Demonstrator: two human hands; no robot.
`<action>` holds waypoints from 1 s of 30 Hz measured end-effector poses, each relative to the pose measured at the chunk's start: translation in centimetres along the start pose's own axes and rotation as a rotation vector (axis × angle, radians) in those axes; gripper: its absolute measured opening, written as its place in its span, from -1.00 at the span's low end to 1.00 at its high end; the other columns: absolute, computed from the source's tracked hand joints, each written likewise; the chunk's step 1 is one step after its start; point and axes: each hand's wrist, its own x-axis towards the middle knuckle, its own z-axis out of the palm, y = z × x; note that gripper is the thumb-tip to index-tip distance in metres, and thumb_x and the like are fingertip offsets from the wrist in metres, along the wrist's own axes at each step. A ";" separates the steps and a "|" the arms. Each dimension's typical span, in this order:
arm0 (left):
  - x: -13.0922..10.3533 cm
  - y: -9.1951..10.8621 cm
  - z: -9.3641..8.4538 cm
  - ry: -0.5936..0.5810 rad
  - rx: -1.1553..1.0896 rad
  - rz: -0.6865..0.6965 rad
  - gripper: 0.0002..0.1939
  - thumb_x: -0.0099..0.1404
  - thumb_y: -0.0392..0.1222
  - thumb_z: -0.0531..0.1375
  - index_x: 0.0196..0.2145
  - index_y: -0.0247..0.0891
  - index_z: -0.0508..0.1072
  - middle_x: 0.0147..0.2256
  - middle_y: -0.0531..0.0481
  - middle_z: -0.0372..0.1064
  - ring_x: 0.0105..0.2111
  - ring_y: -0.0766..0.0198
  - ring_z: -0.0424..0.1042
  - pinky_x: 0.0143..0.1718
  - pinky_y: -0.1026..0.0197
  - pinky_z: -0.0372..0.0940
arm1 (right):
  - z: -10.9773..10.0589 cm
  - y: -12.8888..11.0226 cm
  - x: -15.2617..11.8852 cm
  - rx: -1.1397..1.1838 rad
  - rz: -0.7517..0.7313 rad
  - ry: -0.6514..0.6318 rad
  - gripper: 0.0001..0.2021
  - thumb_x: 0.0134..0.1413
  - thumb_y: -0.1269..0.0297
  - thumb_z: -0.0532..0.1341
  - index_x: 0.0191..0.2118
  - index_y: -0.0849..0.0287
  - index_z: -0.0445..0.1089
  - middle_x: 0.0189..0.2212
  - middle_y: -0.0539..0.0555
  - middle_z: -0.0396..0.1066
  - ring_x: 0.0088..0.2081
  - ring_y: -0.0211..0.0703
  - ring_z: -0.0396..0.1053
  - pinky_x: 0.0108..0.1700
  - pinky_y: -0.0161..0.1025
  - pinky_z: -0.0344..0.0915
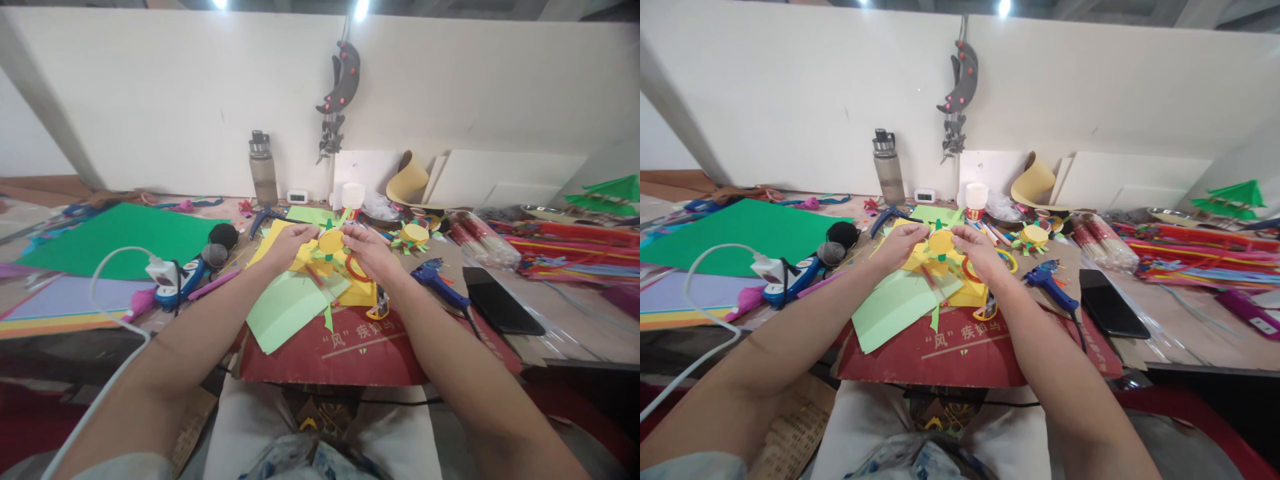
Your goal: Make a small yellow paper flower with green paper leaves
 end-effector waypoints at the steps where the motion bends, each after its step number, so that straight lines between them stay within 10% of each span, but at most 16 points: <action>1: 0.0 -0.1 0.0 0.000 -0.010 -0.005 -0.52 0.05 0.24 0.41 -0.43 -0.28 0.54 -0.43 0.03 0.46 -0.37 0.28 0.38 -0.21 0.20 0.26 | 0.0 0.0 0.0 -0.006 0.003 -0.006 -0.59 -0.27 0.01 0.52 -0.26 0.06 0.52 -0.30 -0.03 0.54 -0.25 -0.18 0.44 -0.07 -0.17 0.35; 30: 0.1 0.3 -0.3 -0.016 0.049 0.032 -0.54 -0.09 0.01 0.54 -0.31 -0.28 0.55 -0.29 -0.04 0.54 -0.33 0.27 0.48 -0.20 0.18 0.33 | 0.3 -1.1 -0.6 -0.109 -0.012 0.065 -0.55 -0.19 -0.02 0.46 -0.17 0.05 0.43 -0.23 -0.01 0.46 -0.27 -0.24 0.33 -0.26 -0.27 0.22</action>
